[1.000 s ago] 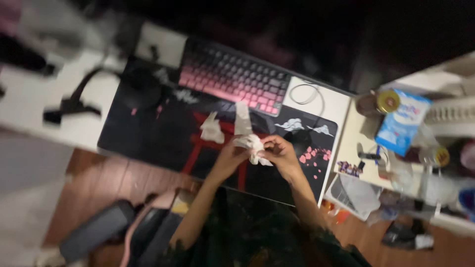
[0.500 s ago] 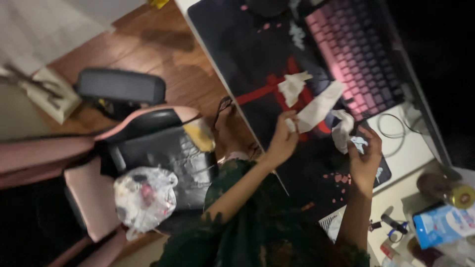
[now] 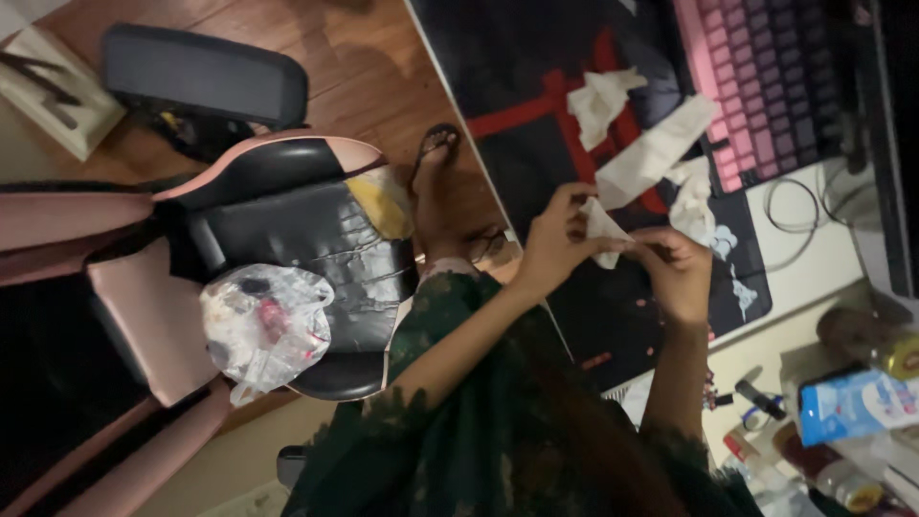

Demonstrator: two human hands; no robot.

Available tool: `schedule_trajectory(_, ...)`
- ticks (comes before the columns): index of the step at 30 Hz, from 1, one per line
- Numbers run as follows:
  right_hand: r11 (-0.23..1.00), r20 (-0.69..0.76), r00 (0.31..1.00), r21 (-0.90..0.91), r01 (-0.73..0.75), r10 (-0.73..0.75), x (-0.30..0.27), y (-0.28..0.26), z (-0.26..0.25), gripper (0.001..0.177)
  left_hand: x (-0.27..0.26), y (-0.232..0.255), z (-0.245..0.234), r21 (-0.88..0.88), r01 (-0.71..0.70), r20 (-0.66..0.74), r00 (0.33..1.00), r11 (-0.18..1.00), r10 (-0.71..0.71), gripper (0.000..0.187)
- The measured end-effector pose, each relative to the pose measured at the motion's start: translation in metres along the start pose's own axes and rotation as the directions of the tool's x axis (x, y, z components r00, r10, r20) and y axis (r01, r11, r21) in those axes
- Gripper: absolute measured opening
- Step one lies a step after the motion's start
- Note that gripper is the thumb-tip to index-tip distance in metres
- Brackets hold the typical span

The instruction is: The person wipes a computer monitor and desk surface with a cloth, then connects a cable to a keyboard and repositions a microphone arm.

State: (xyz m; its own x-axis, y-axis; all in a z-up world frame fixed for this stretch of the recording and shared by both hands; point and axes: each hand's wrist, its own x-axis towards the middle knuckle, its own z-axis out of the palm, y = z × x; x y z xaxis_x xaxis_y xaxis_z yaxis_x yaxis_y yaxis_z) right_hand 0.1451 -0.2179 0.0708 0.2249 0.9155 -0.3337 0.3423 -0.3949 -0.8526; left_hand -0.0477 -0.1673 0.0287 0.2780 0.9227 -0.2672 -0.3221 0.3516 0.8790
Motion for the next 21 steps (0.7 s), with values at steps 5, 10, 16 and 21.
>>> schedule_trajectory(5,0.981,-0.148,0.989,0.189,0.032,-0.003,-0.001,-0.003,-0.006,0.005,0.008,0.020,-0.014,0.069,-0.034,0.065,0.997,0.997,0.030,0.070)
schedule_trajectory(10,0.967,-0.238,0.971,0.252,0.031,0.031,0.002,-0.026,-0.006,0.006,0.040,0.041,-0.021,0.085,-0.082,0.052,0.996,0.993,0.078,0.066)
schedule_trajectory(16,0.909,-0.235,0.966,0.372,0.190,-0.105,0.004,-0.056,0.004,0.034,0.054,0.046,-0.007,0.128,-0.296,0.206,0.942,0.947,0.266,0.067)
schedule_trajectory(21,0.927,-0.108,0.993,0.363,0.089,-0.053,-0.012,-0.053,0.017,0.037,0.026,0.033,0.031,-0.191,-0.248,0.468,0.828,0.950,0.310,0.058)
